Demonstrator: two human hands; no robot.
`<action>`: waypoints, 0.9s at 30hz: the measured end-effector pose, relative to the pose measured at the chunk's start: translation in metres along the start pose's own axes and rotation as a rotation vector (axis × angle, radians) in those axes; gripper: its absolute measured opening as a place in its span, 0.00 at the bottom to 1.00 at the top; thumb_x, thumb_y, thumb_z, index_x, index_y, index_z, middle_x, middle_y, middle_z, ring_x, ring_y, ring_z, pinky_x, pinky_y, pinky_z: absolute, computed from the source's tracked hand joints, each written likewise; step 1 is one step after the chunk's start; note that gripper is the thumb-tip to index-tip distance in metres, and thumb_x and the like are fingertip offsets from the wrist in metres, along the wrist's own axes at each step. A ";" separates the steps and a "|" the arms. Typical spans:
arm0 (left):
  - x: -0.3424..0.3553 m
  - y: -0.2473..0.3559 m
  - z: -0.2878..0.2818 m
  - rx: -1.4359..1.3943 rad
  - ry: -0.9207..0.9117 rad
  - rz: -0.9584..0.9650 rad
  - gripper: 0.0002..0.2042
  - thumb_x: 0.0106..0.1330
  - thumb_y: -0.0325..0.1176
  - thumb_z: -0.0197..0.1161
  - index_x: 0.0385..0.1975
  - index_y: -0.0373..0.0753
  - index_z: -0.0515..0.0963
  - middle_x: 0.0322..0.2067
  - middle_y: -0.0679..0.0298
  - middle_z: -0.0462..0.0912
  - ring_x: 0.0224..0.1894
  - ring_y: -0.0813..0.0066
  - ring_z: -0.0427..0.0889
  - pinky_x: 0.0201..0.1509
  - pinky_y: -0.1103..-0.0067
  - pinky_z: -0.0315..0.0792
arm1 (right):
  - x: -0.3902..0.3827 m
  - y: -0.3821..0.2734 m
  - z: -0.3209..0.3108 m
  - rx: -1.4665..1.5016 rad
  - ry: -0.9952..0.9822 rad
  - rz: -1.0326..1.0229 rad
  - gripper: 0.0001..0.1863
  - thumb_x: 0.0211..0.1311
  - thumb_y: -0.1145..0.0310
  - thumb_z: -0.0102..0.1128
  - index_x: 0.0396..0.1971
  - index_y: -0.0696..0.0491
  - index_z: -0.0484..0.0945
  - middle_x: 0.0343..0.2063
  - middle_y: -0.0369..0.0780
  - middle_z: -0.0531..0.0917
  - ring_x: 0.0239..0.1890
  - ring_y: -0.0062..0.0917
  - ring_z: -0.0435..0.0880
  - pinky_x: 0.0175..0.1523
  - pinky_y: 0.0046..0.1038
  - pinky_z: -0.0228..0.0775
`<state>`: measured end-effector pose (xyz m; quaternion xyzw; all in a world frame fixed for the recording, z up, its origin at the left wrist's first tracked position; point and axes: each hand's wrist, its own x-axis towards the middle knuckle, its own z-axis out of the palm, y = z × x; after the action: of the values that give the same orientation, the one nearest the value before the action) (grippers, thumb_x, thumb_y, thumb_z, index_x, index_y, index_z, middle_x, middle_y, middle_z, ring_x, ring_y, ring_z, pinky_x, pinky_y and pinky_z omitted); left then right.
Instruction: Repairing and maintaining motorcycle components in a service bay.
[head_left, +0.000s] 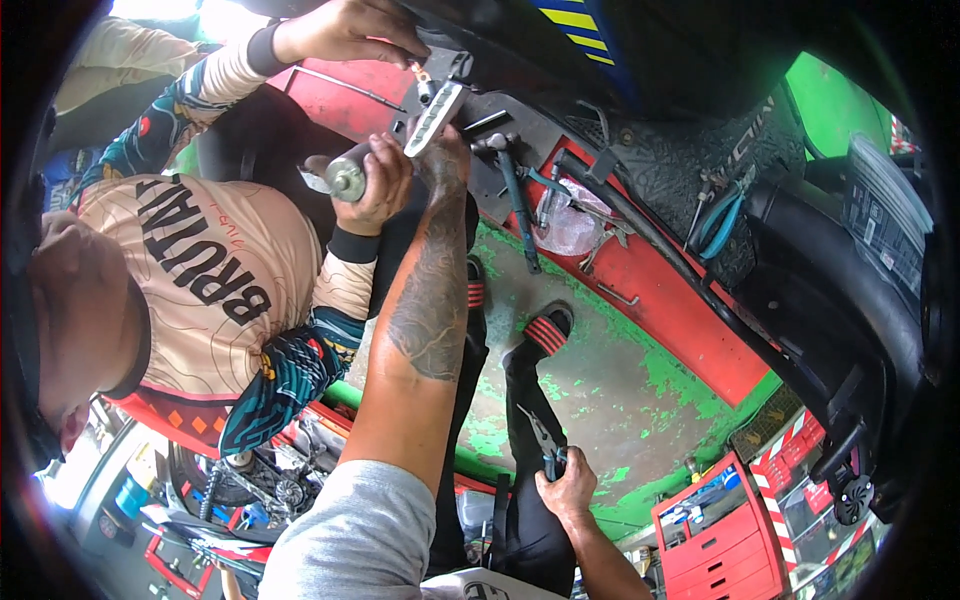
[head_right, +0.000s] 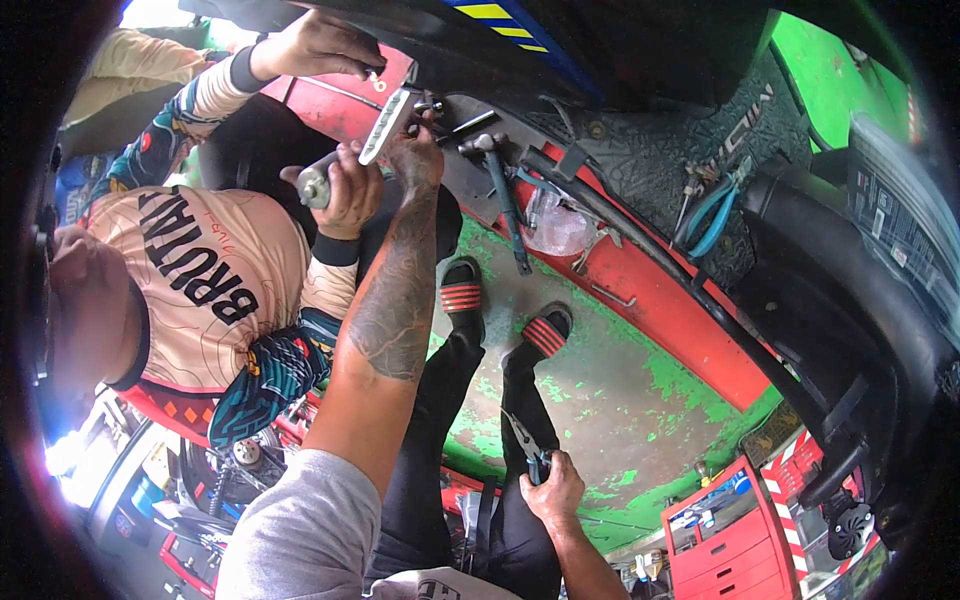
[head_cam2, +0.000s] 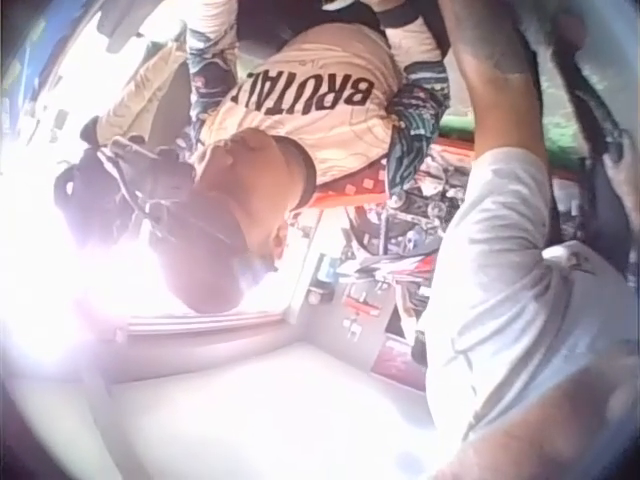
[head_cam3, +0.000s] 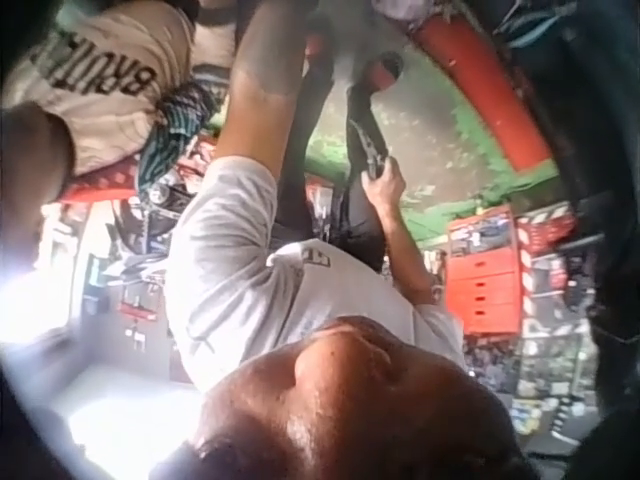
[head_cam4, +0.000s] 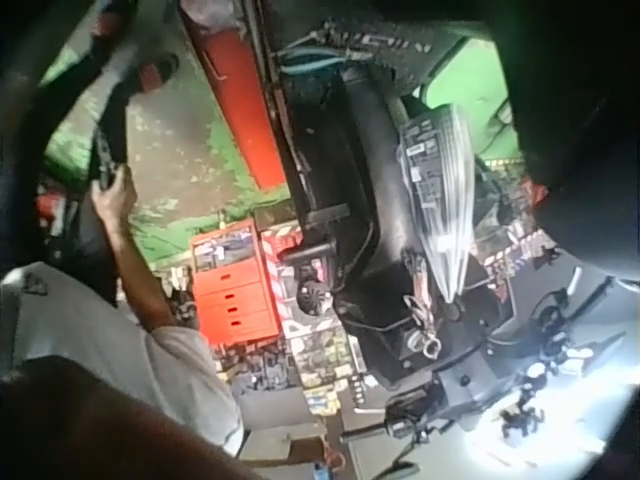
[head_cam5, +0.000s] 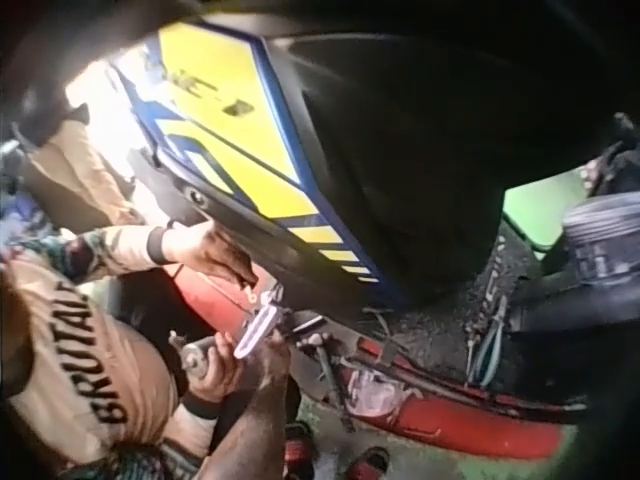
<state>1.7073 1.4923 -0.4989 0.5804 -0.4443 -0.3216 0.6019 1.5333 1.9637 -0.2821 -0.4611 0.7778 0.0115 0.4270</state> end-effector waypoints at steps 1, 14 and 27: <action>0.002 0.002 -0.003 0.009 0.000 0.010 0.09 0.68 0.22 0.56 0.46 0.32 0.76 0.42 0.63 0.80 0.44 0.76 0.78 0.50 0.82 0.70 | 0.001 -0.001 -0.001 -0.005 0.000 0.004 0.30 0.33 0.63 0.74 0.40 0.56 0.71 0.34 0.46 0.79 0.36 0.44 0.81 0.39 0.42 0.75; 0.012 0.022 -0.024 0.067 -0.007 0.091 0.10 0.68 0.22 0.56 0.47 0.32 0.76 0.42 0.62 0.80 0.43 0.75 0.79 0.50 0.81 0.70 | 0.011 -0.005 -0.011 -0.030 -0.001 -0.011 0.28 0.35 0.64 0.72 0.40 0.56 0.72 0.34 0.45 0.79 0.36 0.43 0.82 0.40 0.42 0.76; -0.003 0.064 0.031 0.483 -0.332 0.120 0.08 0.68 0.32 0.57 0.37 0.34 0.77 0.34 0.51 0.80 0.38 0.54 0.80 0.42 0.64 0.73 | 0.006 0.000 -0.006 -0.008 0.015 0.014 0.26 0.35 0.65 0.71 0.38 0.56 0.72 0.32 0.47 0.79 0.34 0.46 0.81 0.39 0.43 0.75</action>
<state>1.6695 1.4892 -0.4381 0.6191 -0.6338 -0.2610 0.3833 1.5283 1.9574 -0.2822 -0.4573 0.7842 0.0144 0.4191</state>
